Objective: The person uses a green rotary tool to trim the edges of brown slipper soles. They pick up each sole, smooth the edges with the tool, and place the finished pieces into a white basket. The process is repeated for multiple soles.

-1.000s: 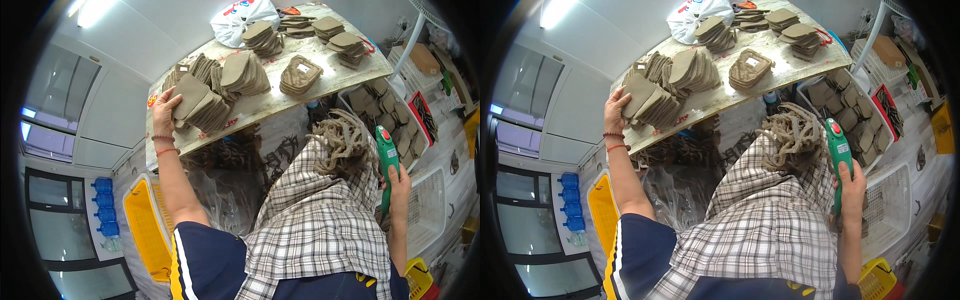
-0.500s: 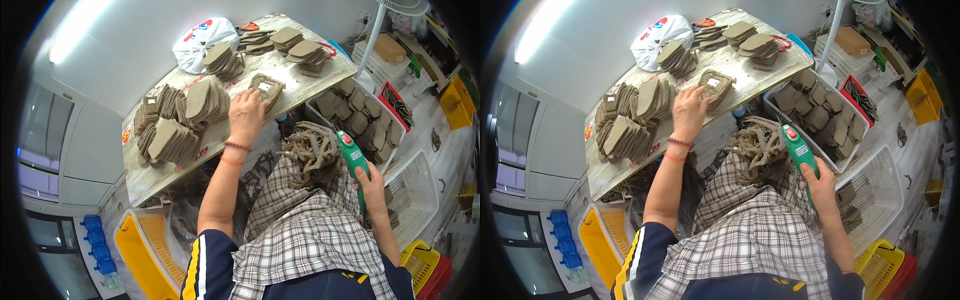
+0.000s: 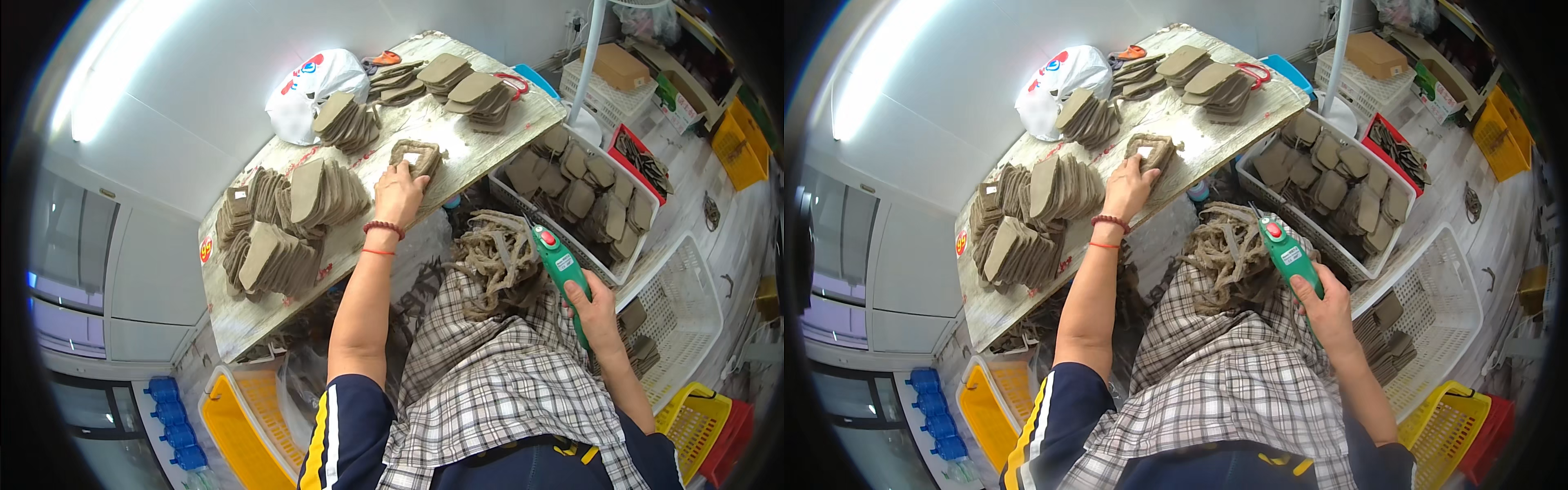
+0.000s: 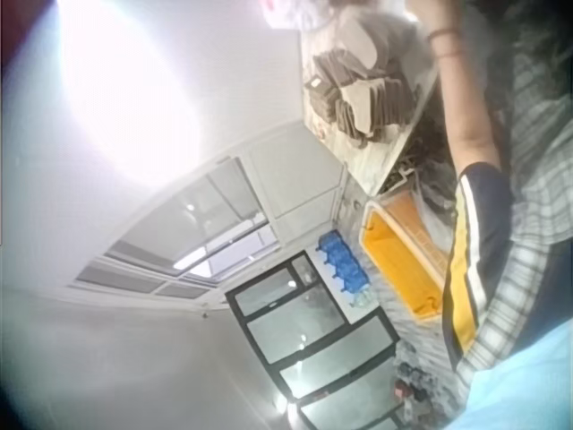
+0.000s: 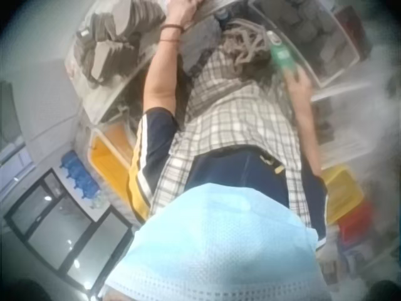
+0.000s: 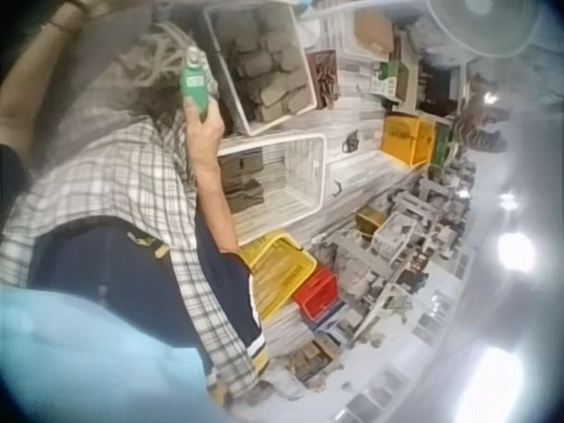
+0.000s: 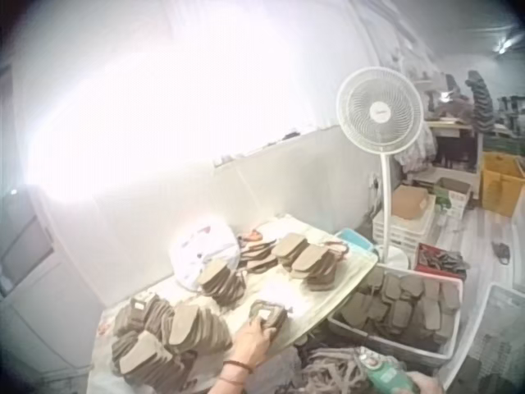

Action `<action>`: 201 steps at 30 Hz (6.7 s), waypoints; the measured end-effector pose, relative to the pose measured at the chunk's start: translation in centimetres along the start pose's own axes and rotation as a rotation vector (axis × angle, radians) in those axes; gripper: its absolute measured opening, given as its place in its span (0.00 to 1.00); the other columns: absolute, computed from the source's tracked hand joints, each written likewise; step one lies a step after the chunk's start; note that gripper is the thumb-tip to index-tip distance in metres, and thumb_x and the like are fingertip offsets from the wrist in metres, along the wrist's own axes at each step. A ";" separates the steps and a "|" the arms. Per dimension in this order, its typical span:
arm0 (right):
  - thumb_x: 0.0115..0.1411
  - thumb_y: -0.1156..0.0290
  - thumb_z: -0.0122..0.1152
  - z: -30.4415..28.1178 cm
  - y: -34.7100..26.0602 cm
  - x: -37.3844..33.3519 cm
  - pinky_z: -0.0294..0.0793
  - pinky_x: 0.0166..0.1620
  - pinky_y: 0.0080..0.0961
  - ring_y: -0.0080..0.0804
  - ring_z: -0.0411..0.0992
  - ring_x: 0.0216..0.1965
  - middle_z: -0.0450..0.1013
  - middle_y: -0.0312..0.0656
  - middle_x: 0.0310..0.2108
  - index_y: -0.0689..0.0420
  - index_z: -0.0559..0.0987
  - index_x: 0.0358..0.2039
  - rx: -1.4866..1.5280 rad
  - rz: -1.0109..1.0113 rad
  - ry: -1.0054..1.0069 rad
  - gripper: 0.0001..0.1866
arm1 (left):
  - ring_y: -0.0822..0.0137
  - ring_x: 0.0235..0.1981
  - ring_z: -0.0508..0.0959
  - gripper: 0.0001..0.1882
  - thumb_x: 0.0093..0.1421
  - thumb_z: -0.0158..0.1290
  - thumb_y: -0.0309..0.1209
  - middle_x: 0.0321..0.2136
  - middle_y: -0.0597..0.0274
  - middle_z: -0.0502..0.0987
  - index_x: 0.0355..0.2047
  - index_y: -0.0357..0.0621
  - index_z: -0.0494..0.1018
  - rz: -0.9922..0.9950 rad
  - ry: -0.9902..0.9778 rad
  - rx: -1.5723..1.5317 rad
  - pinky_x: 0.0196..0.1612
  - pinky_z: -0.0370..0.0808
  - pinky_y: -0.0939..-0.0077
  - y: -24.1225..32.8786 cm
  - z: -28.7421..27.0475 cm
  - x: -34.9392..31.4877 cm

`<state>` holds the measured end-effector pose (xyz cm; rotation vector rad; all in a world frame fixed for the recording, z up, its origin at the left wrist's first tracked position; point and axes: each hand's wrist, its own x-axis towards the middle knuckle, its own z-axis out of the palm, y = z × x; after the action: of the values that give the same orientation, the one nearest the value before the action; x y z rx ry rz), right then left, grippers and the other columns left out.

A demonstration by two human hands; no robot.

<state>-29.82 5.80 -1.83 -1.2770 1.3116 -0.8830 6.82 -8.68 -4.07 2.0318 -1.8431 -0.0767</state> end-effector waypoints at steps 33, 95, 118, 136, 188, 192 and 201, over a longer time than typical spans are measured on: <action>0.62 0.56 0.60 0.6 -4.0 -1.0 0.66 0.26 0.16 0.15 0.65 0.22 0.70 0.31 0.23 0.65 0.74 0.48 0.111 -0.159 0.101 0.24 | 0.64 0.49 0.75 0.17 0.61 0.53 0.22 0.48 0.62 0.74 0.51 0.44 0.67 -0.326 0.138 -2.395 0.55 0.73 0.67 17.6 1.3 -7.2; 0.61 0.54 0.60 -5.1 -3.2 -0.5 0.69 0.26 0.17 0.17 0.67 0.23 0.72 0.34 0.25 0.61 0.77 0.43 -0.045 0.076 -0.323 0.22 | 0.75 0.27 0.78 0.06 0.52 0.61 0.20 0.29 0.61 0.80 0.31 0.36 0.76 -0.393 -0.410 -1.415 0.34 0.75 0.81 8.2 -3.8 -10.1; 0.59 0.56 0.63 -3.3 -4.0 1.0 0.68 0.26 0.18 0.17 0.67 0.21 0.70 0.33 0.22 0.62 0.77 0.45 -0.084 0.004 -0.438 0.22 | 0.73 0.27 0.79 0.10 0.47 0.63 0.18 0.27 0.60 0.81 0.33 0.33 0.78 -0.242 -0.799 -1.072 0.34 0.76 0.79 10.2 -4.1 -9.9; 0.62 0.54 0.59 -3.5 -0.9 -1.1 0.70 0.28 0.17 0.18 0.68 0.26 0.71 0.34 0.25 0.64 0.75 0.47 0.050 0.038 -0.172 0.24 | 0.70 0.34 0.79 0.08 0.59 0.54 0.19 0.36 0.62 0.78 0.38 0.42 0.68 -0.476 -0.320 -1.803 0.37 0.78 0.76 8.5 -0.4 -11.2; 0.61 0.55 0.60 -3.4 -2.1 0.5 0.68 0.27 0.17 0.16 0.67 0.22 0.71 0.33 0.26 0.62 0.75 0.47 -0.010 -0.059 -0.075 0.23 | 0.69 0.32 0.80 0.08 0.55 0.56 0.19 0.32 0.59 0.79 0.36 0.38 0.71 -0.345 -0.381 -1.552 0.34 0.78 0.76 8.3 -2.9 -9.3; 0.62 0.56 0.59 -2.6 -1.3 -0.9 0.69 0.27 0.18 0.17 0.67 0.23 0.71 0.34 0.25 0.64 0.75 0.44 -0.028 -0.029 -0.019 0.22 | 0.64 0.41 0.79 0.15 0.56 0.55 0.17 0.41 0.55 0.77 0.43 0.38 0.67 -0.395 -0.240 -1.925 0.45 0.79 0.68 9.0 -0.4 -10.7; 0.62 0.56 0.60 -0.1 -1.9 -1.9 0.67 0.26 0.17 0.16 0.66 0.22 0.71 0.33 0.23 0.63 0.76 0.45 0.060 -0.015 -0.031 0.22 | 0.64 0.49 0.75 0.21 0.58 0.53 0.16 0.48 0.59 0.73 0.51 0.40 0.65 -0.463 -0.066 -2.145 0.54 0.73 0.67 12.1 1.0 -12.0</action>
<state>-29.77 7.32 0.34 -1.2507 1.2433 -0.9032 -6.51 2.00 -3.77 0.6290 -0.3236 -1.4302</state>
